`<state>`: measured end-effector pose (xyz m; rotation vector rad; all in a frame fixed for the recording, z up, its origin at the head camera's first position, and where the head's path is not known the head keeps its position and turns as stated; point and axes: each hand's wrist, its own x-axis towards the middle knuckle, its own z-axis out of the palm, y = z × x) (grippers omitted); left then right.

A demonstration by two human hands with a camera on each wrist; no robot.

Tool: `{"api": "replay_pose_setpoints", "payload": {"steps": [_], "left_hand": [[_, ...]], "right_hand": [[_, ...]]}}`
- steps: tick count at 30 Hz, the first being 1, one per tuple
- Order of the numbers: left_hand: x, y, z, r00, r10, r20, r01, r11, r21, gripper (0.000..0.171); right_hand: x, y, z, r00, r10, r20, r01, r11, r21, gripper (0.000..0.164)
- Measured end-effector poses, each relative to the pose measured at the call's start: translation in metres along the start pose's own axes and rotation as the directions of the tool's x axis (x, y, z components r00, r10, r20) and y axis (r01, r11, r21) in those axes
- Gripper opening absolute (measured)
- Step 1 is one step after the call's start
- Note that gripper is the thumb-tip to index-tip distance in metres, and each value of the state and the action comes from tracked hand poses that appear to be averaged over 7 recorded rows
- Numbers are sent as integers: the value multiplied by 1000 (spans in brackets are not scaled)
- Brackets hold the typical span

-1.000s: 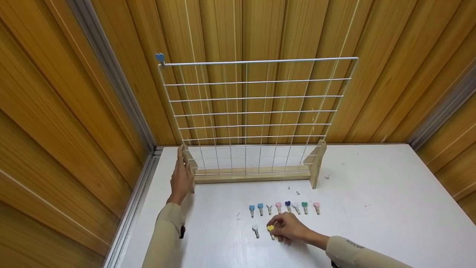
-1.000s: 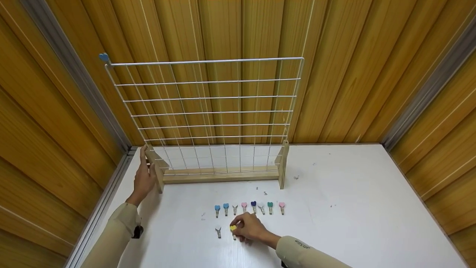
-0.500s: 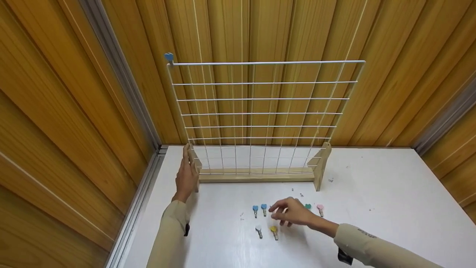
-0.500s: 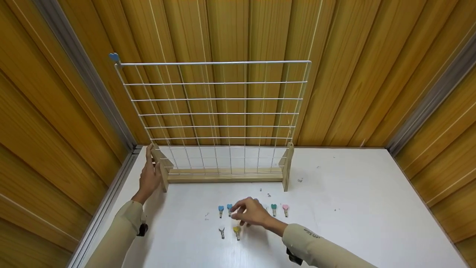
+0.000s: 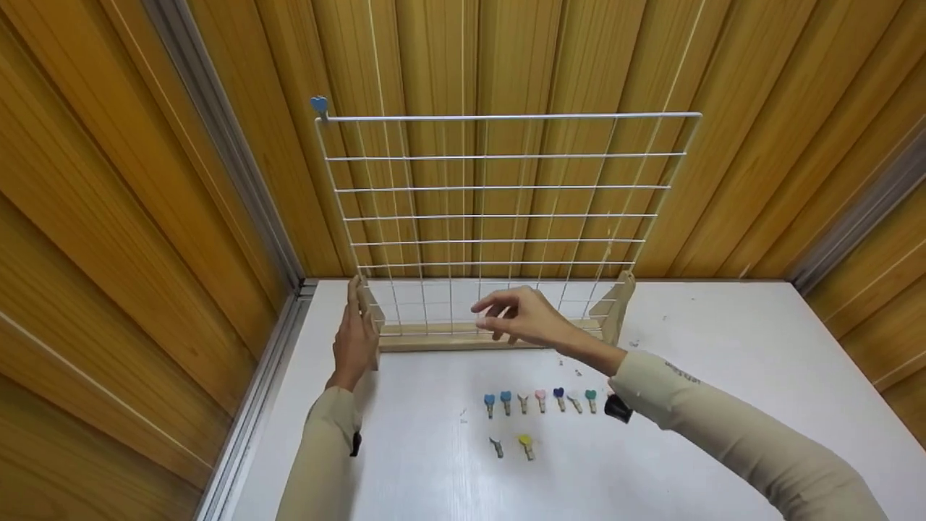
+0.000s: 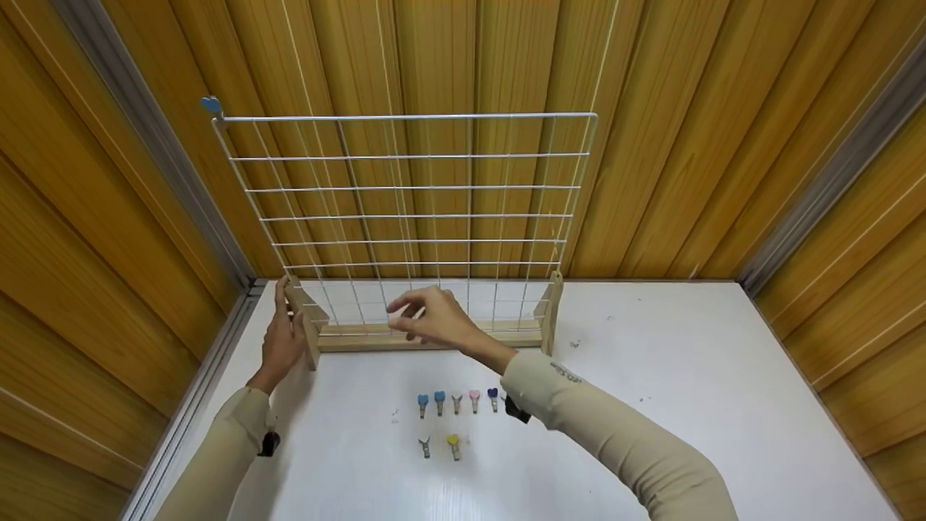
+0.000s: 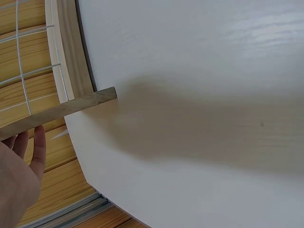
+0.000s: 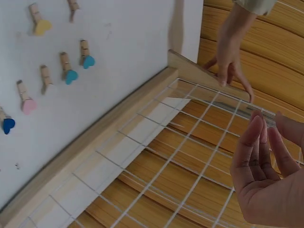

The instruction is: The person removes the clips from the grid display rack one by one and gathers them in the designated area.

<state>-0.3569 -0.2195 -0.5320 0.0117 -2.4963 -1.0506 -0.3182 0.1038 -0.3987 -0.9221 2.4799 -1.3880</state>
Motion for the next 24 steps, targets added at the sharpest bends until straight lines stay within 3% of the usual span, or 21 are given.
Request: {"api": "replay_pose_setpoints", "payload": {"steps": [12,19,24], "left_hand": [[4,-2,-4,1000,-21,19,21,1000,3,69],[4,-2,-6,1000,3,8,-3,1000,7,69],[1,-2,1,1000,31,1,-31,999,9,67]], "right_hand": [[47,-80,-9,994,-68,-89,74,995,60,25],[82,-126,-11,965,-171,-201,204,967,154,22],[103,-151,-16,951,-165,-260,211,964,162,22]]}}
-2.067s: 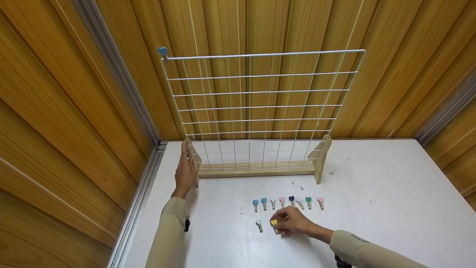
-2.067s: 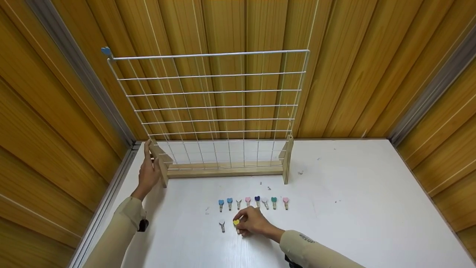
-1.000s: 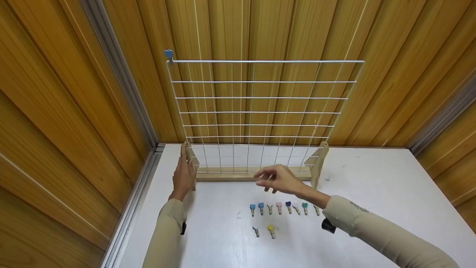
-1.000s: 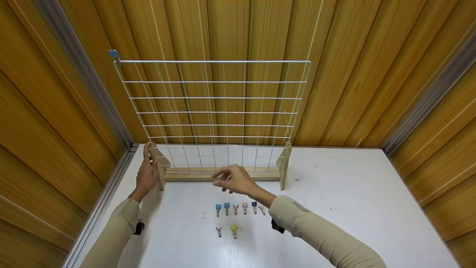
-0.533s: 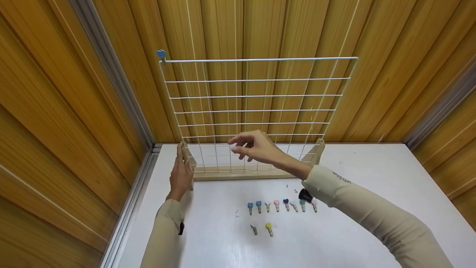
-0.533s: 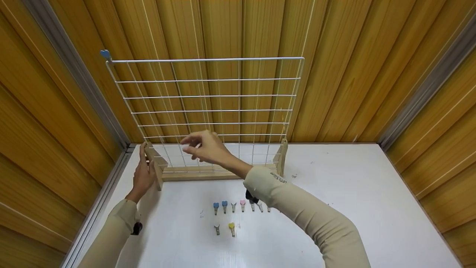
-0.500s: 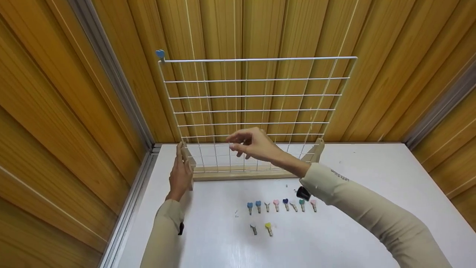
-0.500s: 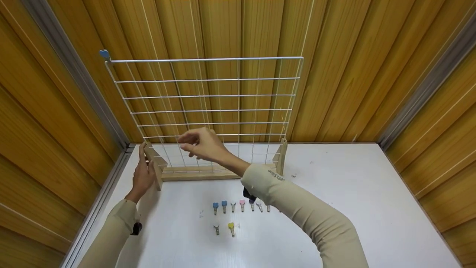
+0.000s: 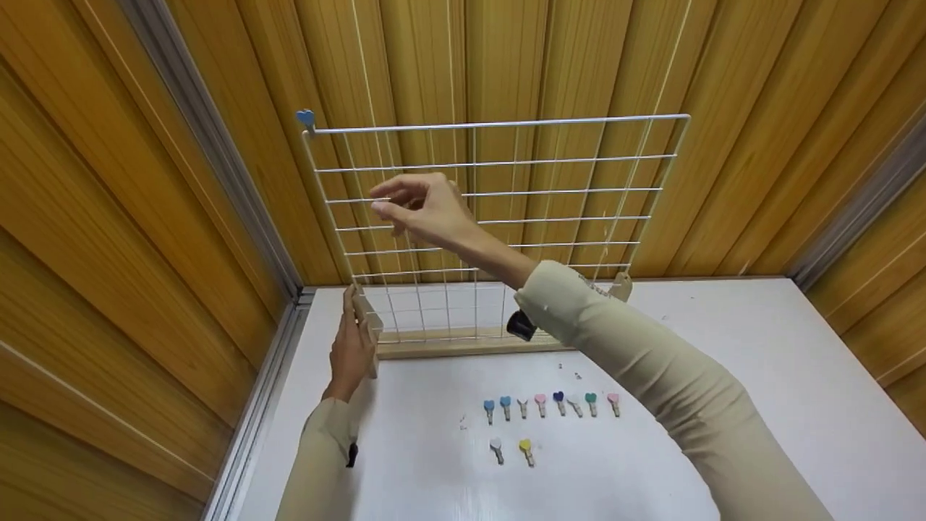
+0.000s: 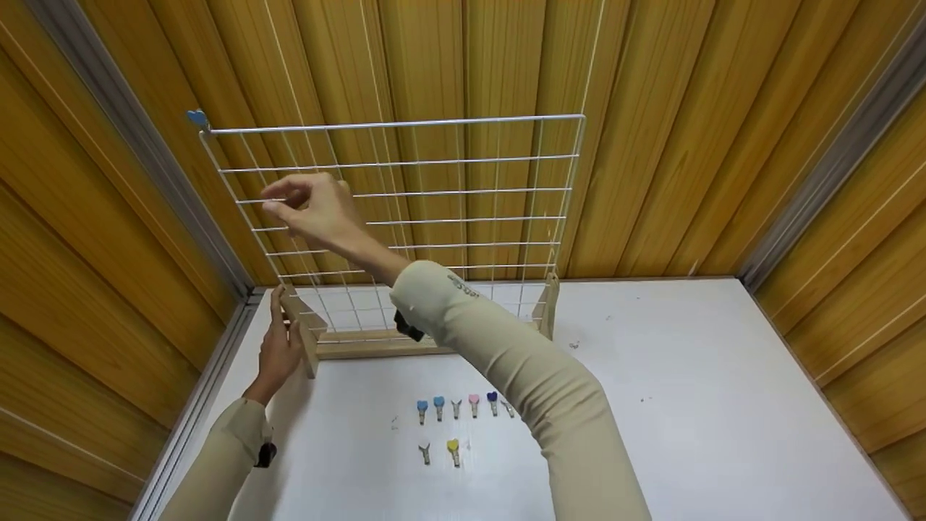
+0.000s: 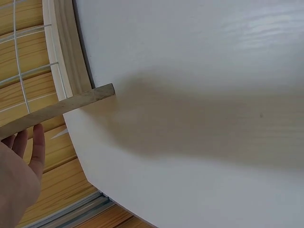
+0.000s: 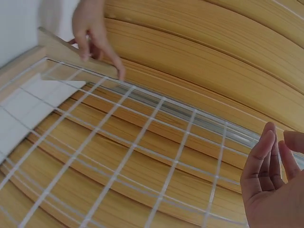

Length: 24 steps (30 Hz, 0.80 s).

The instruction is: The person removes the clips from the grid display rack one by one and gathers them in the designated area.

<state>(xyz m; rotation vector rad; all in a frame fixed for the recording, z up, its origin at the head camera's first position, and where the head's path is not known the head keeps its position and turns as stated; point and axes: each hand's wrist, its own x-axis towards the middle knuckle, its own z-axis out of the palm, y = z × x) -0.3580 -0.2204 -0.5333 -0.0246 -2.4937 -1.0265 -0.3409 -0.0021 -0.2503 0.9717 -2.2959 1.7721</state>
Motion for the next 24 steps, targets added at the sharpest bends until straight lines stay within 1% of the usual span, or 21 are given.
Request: {"api": "replay_pose_setpoints", "payload": {"steps": [2,5,9,11,13,15,18,20,22,24], "left_hand": [[-2,-2,-1,1000,-1,7,1,1000,16,67],[-6,-4,-1,1000,-9,1,9,999,46,69],[-12,-2,2,1000,-7,-14,8,999,51,69],[-14,-1,4,1000,9,-8,-9,999,46,68],[-15,1,6,999,32,-8,-31,998,46,67],[-15,2,6,999,51,-12,-50,998,45,67],[-14,4,5,997,66,-26,-65,997,42,68],[-14,5,3,998,56,-24,-55,998,28,67],[-16,6,1,999,48,-10,-48,999,24,66],[-17,6,-2,999,43,5,-43,999,22,64]], "right_hand": [[12,-12,4,1000,7,-18,-7,1000,-1,22],[32,-29,12,998,-12,-55,12,1000,-5,23],[53,-46,20,989,-19,-145,16,1000,-20,27],[58,-51,21,981,7,-195,-10,1000,-16,32],[61,-54,22,975,37,-217,-35,999,12,38],[63,-56,22,977,82,-197,-68,995,76,45],[66,-55,22,986,135,-95,-117,977,177,52],[69,-53,25,987,156,-27,-146,963,228,51],[70,-50,28,989,148,8,-146,962,230,44],[72,-47,31,992,125,1,-122,973,198,37]]}}
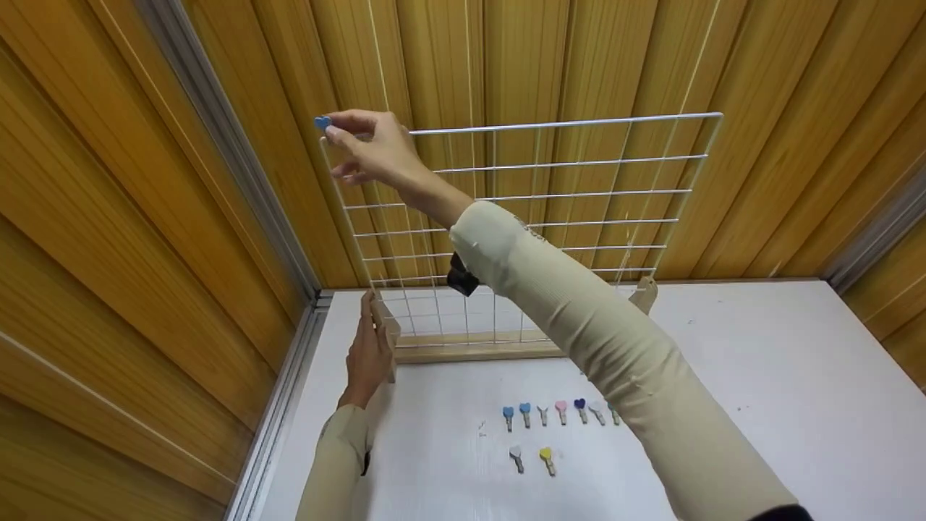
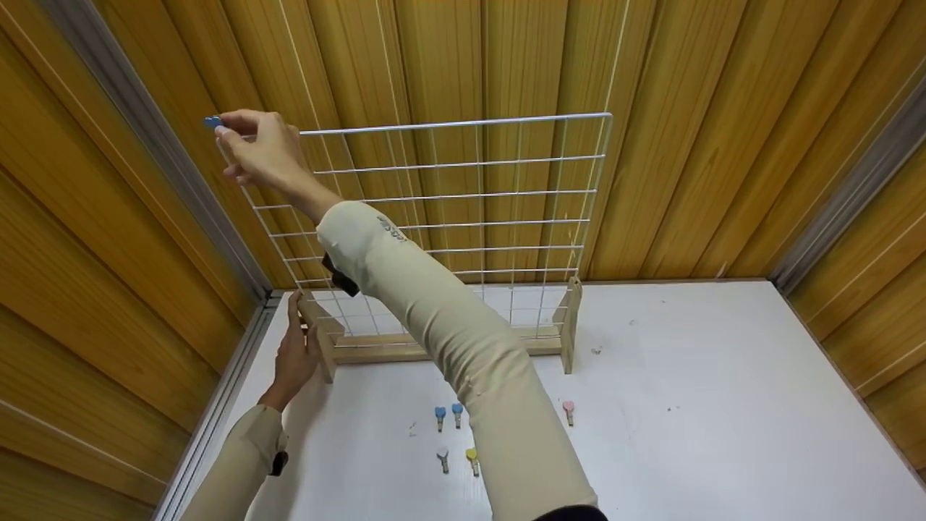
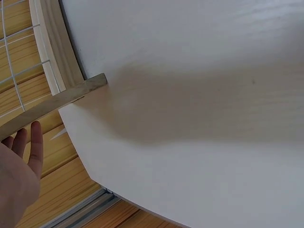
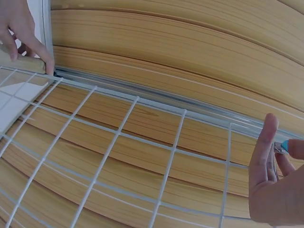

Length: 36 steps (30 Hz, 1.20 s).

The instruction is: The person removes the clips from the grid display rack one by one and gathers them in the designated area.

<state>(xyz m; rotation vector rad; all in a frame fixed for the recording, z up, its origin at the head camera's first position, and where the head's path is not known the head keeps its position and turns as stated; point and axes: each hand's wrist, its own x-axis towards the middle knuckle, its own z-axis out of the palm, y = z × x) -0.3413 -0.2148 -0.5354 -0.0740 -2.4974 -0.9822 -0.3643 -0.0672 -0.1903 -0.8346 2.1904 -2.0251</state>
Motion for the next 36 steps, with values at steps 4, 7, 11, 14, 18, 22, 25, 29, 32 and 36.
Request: {"api": "replay_pose_setpoints", "payload": {"steps": [4,7,11,14,18,22,25,29,32,36], "left_hand": [[1,-1,-6,1000,15,-9,-14,1000,14,64],[5,-2,-10,999,17,-28,-16,1000,23,64],[7,-2,-10,1000,-2,-12,2,1000,15,64],[5,-1,-8,1000,-19,3,19,1000,5,65],[3,2,-5,1000,-22,2,22,1000,-4,66],[3,4,-3,1000,-16,-11,16,1000,-4,65],[3,3,0,1000,-12,-9,12,1000,1,64],[5,3,2,1000,-17,7,17,1000,7,64],[6,5,2,1000,-17,9,17,1000,10,64],[6,5,2,1000,-9,0,9,1000,19,65]], "right_hand": [[5,1,7,997,-58,-54,53,993,-101,34],[9,-1,12,992,-61,-108,47,991,-124,34],[12,-1,18,983,-37,-179,22,996,-84,30],[11,2,19,977,-37,-208,32,999,-27,28],[10,5,20,967,-54,-250,59,998,11,27],[10,6,23,951,-47,-304,55,998,19,26],[10,5,24,930,-8,-367,41,996,83,26],[10,2,24,919,47,-391,39,977,209,28],[8,2,19,936,58,-347,35,966,257,29],[4,2,10,958,51,-283,36,954,296,27]]}}
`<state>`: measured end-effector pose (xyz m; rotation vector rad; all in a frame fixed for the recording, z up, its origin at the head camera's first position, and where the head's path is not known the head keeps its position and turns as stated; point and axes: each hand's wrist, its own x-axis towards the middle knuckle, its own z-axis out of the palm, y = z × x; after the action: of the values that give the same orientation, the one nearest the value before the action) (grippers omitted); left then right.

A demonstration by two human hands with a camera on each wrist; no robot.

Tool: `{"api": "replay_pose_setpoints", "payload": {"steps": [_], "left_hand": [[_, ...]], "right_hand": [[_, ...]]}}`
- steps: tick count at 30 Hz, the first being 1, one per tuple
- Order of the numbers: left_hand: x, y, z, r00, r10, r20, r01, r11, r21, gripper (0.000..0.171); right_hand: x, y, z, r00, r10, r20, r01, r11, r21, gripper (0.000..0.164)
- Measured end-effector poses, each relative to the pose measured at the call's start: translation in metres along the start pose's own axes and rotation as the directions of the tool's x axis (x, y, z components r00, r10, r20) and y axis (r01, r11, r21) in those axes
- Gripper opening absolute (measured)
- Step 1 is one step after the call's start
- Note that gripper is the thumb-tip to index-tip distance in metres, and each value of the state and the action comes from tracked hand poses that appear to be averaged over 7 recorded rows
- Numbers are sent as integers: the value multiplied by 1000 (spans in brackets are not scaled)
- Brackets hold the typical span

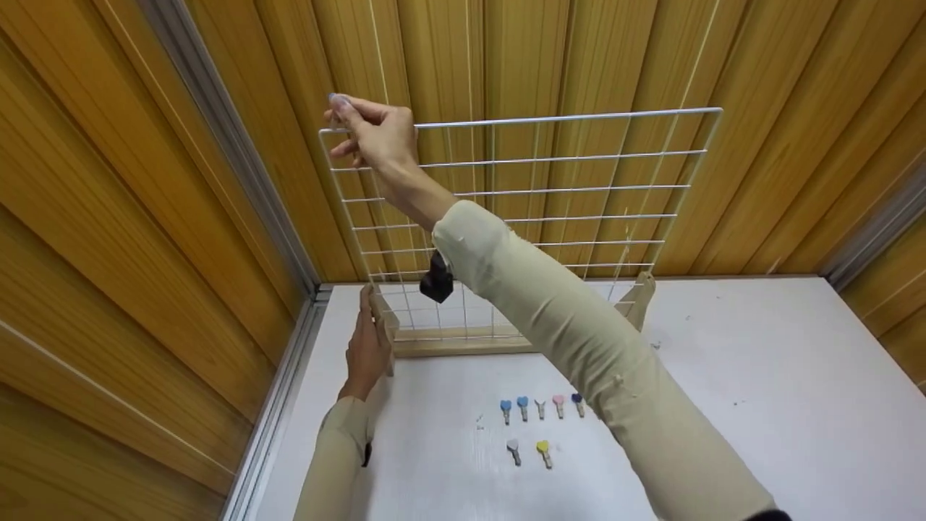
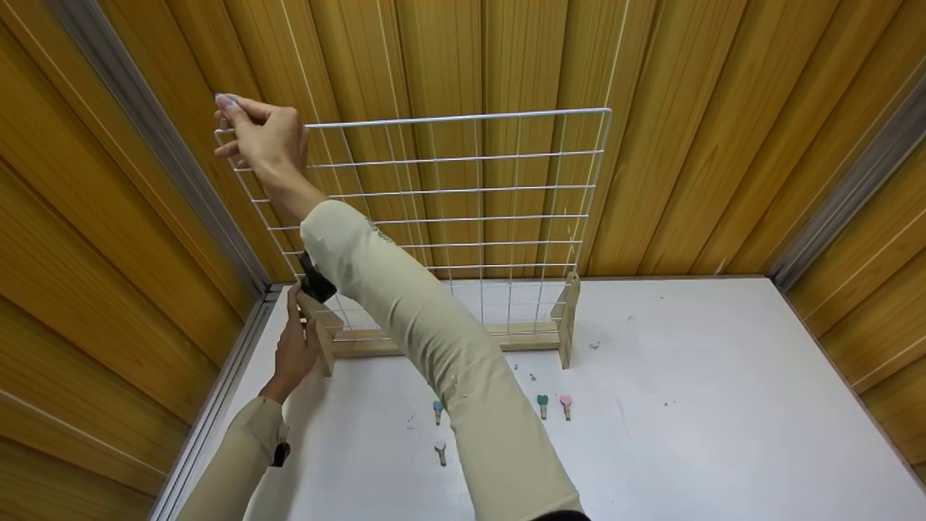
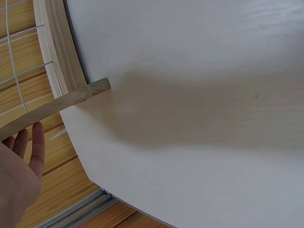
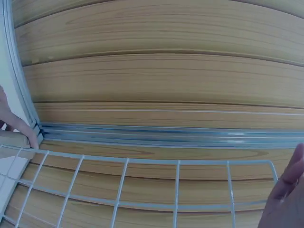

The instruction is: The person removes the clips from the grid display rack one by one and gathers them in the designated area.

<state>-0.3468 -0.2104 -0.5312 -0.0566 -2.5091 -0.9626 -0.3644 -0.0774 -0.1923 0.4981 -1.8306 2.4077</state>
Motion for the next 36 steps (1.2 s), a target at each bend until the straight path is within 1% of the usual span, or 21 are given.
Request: {"api": "replay_pose_setpoints", "payload": {"steps": [3,5,9,12,15,18,20,22,27,29,31,33,36], "left_hand": [[2,-2,1,1000,1,-3,-1,1000,0,65],[5,-3,1,1000,-3,-3,3,1000,1,67],[11,-3,3,1000,-29,5,29,1000,5,69],[14,-4,3,998,-51,31,50,999,11,69],[17,-6,0,998,-55,32,54,998,14,68],[19,-8,-4,998,-60,-1,60,998,20,68],[21,-8,-5,998,-62,-27,62,998,22,68],[23,-9,-3,998,-58,-28,58,998,17,68],[27,-8,8,1000,-14,1,14,1000,-11,66],[28,-7,11,1000,-11,4,11,1000,-14,65],[28,-7,12,1000,-18,5,18,1000,-14,66],[31,-7,11,1000,-26,-4,26,1000,-14,66],[26,-4,13,999,-43,-3,43,999,-31,67]], "right_hand": [[-1,-3,-10,999,-7,45,6,1000,28,24],[-1,-5,-18,997,-25,66,23,999,27,22],[-7,-9,-37,991,-72,115,74,997,-16,22],[-16,-12,-54,985,-79,153,89,994,-58,22],[-27,-14,-70,981,-54,187,70,994,-83,22],[-39,-13,-86,973,-16,229,43,993,-113,22],[-49,-12,-98,967,-2,255,35,991,-128,25],[-60,-13,-113,963,11,271,30,989,-147,28],[-92,-20,-161,967,30,254,33,970,-242,29],[-103,-17,-181,971,40,236,31,957,-289,30],[-110,-9,-202,974,52,221,24,946,-325,32],[-113,3,-221,977,65,201,13,932,-361,34],[-122,25,-250,980,116,163,-38,908,-417,35]]}}
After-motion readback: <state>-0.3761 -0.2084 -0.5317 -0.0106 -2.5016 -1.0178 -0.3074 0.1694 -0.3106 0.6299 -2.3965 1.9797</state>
